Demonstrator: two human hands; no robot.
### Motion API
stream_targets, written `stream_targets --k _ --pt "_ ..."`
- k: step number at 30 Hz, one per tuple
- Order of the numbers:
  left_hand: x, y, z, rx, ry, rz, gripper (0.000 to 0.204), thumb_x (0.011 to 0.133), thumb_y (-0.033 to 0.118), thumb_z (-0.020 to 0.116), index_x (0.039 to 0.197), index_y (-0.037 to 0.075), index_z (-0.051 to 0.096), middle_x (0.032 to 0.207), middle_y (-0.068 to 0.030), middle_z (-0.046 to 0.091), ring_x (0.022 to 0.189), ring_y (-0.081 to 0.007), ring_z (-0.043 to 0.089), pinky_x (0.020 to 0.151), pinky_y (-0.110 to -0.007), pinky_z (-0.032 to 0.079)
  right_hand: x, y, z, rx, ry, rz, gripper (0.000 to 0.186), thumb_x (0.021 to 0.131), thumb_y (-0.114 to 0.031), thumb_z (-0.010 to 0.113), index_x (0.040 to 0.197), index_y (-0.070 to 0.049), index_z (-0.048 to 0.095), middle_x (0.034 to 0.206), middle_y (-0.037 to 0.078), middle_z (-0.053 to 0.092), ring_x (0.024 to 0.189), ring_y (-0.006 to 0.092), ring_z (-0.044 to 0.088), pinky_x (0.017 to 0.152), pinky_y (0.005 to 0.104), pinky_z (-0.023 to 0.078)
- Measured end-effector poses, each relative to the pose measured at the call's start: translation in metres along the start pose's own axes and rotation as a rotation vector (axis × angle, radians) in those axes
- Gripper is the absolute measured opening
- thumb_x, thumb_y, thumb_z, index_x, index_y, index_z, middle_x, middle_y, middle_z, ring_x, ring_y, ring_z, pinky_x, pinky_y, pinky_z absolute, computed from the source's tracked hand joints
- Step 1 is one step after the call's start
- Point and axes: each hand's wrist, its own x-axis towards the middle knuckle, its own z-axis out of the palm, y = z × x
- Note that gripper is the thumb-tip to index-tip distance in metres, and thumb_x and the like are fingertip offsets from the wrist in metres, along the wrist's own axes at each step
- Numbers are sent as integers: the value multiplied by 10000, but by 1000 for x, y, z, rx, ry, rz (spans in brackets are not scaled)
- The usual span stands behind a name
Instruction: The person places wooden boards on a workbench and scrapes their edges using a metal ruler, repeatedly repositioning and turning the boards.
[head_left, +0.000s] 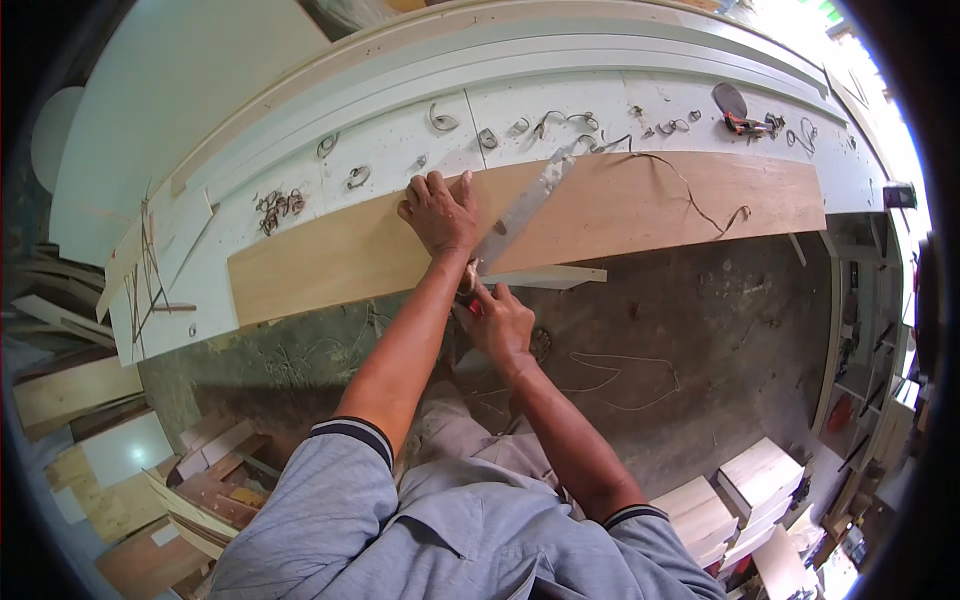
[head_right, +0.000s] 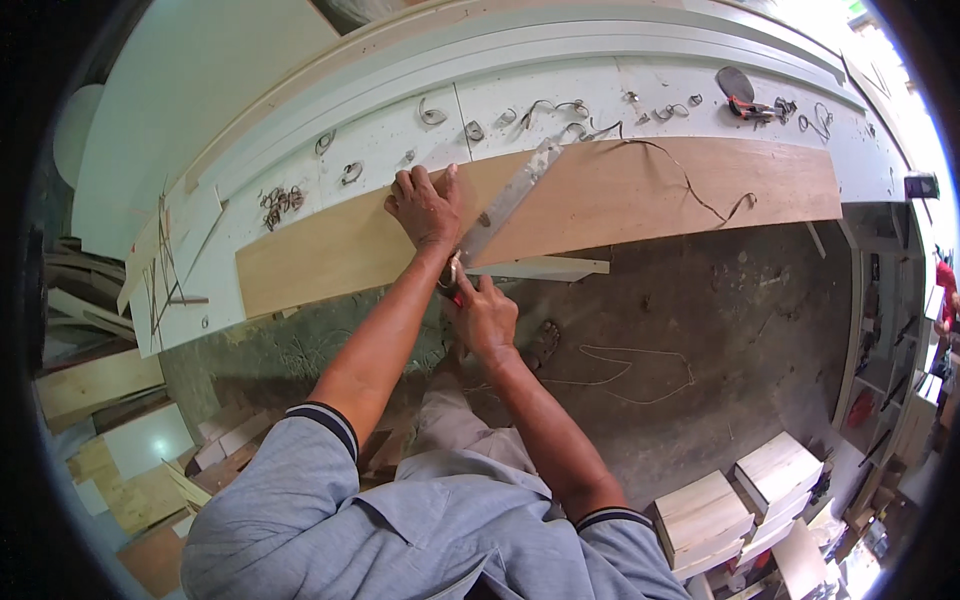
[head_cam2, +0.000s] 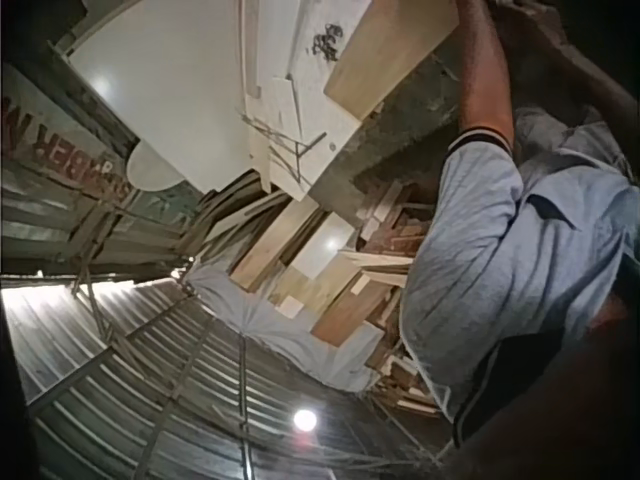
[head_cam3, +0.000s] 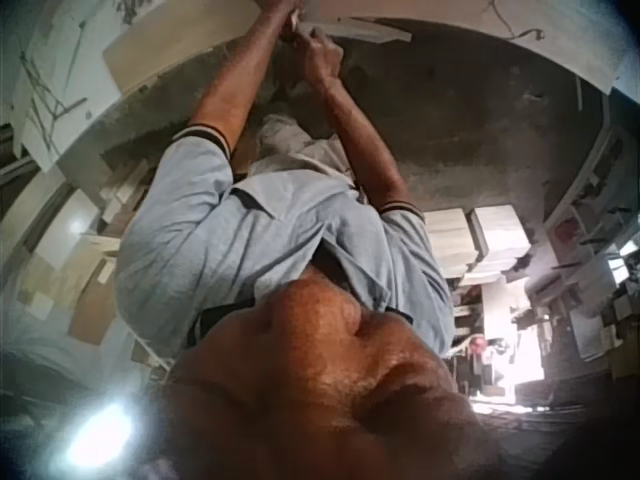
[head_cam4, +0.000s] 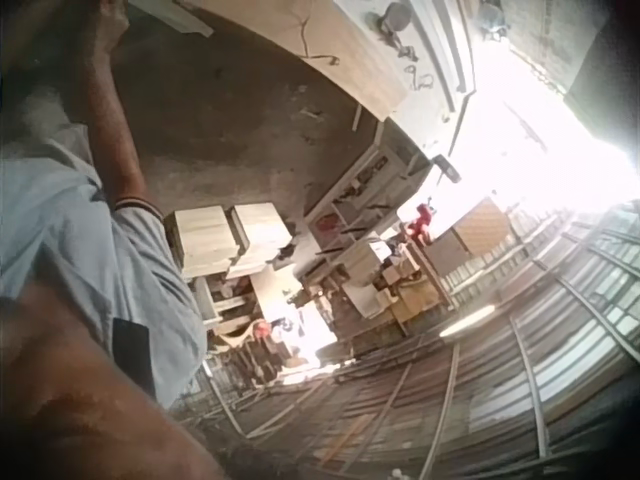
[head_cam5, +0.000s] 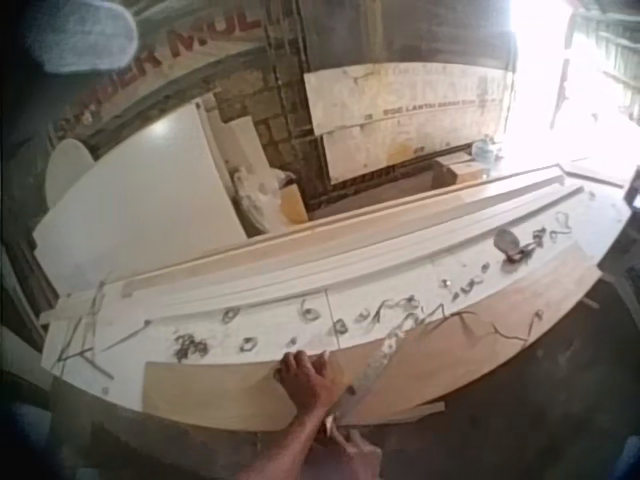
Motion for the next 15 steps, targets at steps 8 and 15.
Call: stream_targets --k 8,15 --pt "14 -66 -15 -281 50 155 498 894 526 703 1052 60 627 1137 -146 573 1115 -350 558 962 -503 404 -1 -13 -11 -32 -18 31 698 754 -369 850 1410 -304 621 821 57 585 710 259 667 592 405 530" --pt "-55 -86 -114 -645 -490 351 595 808 460 843 1209 68 642 1143 -137 605 1054 -338 606 939 -449 476 -6 1 -11 -87 -44 59 643 793 -354 804 1410 -333 621 831 59 603 717 277 671 617 430 531"
